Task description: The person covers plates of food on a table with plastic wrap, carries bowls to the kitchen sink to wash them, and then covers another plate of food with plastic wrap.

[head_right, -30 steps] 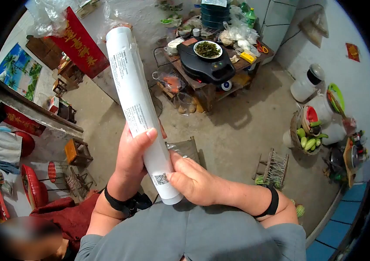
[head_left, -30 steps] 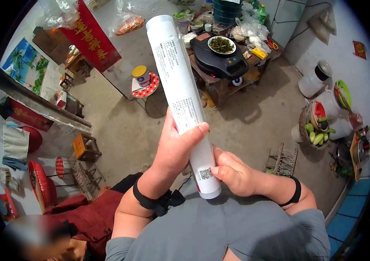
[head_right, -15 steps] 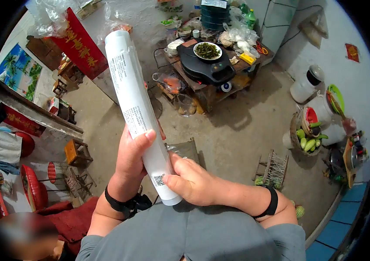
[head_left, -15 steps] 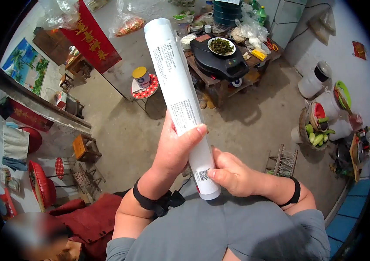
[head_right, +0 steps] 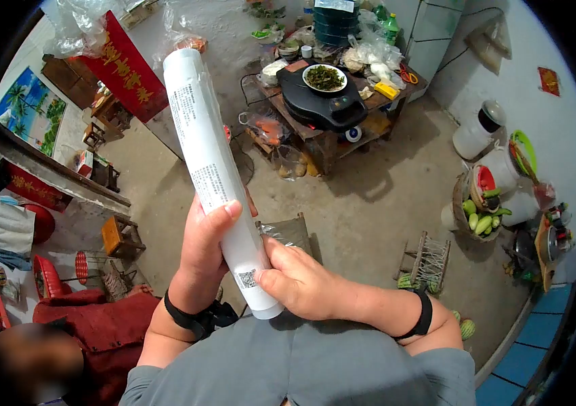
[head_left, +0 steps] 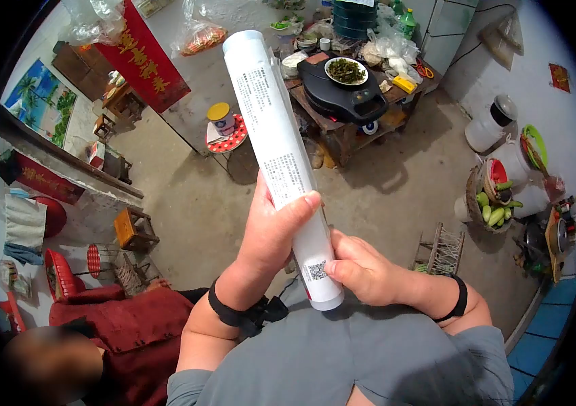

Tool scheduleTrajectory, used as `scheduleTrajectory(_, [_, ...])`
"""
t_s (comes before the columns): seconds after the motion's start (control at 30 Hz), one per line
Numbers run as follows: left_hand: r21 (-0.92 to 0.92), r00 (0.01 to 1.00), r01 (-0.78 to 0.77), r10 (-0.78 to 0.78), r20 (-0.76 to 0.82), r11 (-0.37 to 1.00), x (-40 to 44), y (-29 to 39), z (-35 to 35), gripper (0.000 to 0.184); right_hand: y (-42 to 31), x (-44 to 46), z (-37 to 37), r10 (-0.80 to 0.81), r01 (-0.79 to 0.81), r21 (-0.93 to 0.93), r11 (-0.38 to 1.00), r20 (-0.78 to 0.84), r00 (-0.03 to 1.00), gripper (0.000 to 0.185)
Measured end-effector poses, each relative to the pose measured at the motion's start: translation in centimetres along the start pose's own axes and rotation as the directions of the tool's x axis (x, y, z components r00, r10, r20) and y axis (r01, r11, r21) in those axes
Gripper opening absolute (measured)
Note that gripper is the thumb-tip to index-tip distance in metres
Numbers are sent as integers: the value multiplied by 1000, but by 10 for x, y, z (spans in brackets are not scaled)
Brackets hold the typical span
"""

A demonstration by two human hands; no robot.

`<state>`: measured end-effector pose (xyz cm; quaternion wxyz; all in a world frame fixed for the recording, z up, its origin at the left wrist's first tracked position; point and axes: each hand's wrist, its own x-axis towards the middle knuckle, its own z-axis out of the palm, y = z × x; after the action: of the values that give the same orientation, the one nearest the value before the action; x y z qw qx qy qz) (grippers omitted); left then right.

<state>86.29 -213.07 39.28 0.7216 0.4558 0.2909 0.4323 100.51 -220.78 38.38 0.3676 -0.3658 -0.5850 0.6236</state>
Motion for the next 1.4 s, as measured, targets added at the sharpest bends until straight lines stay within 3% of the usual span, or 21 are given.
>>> scheduleTrajectory(0.13, [33, 1000, -17, 17, -5, 999, -3, 0, -2, 57, 3, 0, 2, -57, 57, -6, 998, 8, 998, 45])
scheduleTrajectory(0.4, [21, 1000, -14, 14, 11, 1000, -4, 3, 2, 59, -2, -2, 2, -11, 11, 19, 1000, 12, 1000, 43])
scheduleTrajectory(0.43, [69, 997, -58, 61, -40, 996, -4, 2, 7, 47, -2, -2, 2, 37, -38, 38, 999, 14, 999, 43])
scheduleTrajectory(0.5, [118, 990, -101, 112, -87, 988, -4, 3, 7, 43, 1, -3, 2, 37, -38, 85, 996, 13, 999, 43])
scheduleTrajectory(0.6, [-4, 999, 0, 0, 32, 1000, -5, 4, 3, 71, -2, -4, 5, 33, -32, 114, 993, -4, 999, 42])
scheduleTrajectory(0.8, [2, 998, -54, 54, 33, 999, -4, 2, 4, 75, -3, -6, 2, 47, -46, 102, 994, -9, 999, 43])
scheduleTrajectory(0.9, [5, 999, -47, 47, 18, 999, -4, 2, 4, 68, 3, -4, 2, 64, -70, 202, 977, 40, 997, 46])
scheduleTrajectory(0.97, [-72, 995, -84, 79, -59, 994, -4, 3, 7, 52, 5, -4, 4, 42, -58, 271, 961, 66, 997, 50])
scheduleTrajectory(1.03, [-150, 981, -195, 195, -11, 969, -1, -5, -6, 57, 0, -8, 5, -71, 64, 420, 905, 2, 997, 59])
scheduleTrajectory(1.1, [-268, 952, -303, 304, -39, 915, 5, -12, -13, 58, -5, -12, 0, -39, 51, 411, 910, -38, 999, 69])
scheduleTrajectory(1.2, [-409, 952, -303, 288, -99, 861, 3, -14, -1, 60, -5, -12, -6, -251, 328, 256, 909, -292, 923, 76])
scheduleTrajectory(1.23, [-412, 951, -306, 295, -92, 858, 2, -15, -1, 60, -2, -10, -10, -259, 334, 247, 910, -294, 920, 76])
scheduleTrajectory(1.3, [-464, 955, -262, 296, 0, 846, 1, -19, -1, 61, 1, -8, -17, -548, 562, -38, 826, -281, 788, 80])
scheduleTrajectory(1.37, [-493, 960, -237, 281, 15, 837, -3, -21, 5, 61, -4, -5, -5, -588, 665, 62, 744, -412, 696, 80])
scheduleTrajectory(1.4, [-522, 970, -201, 242, 11, 829, -3, -23, 7, 61, -4, -2, -8, -615, 660, -61, 748, -436, 657, 77])
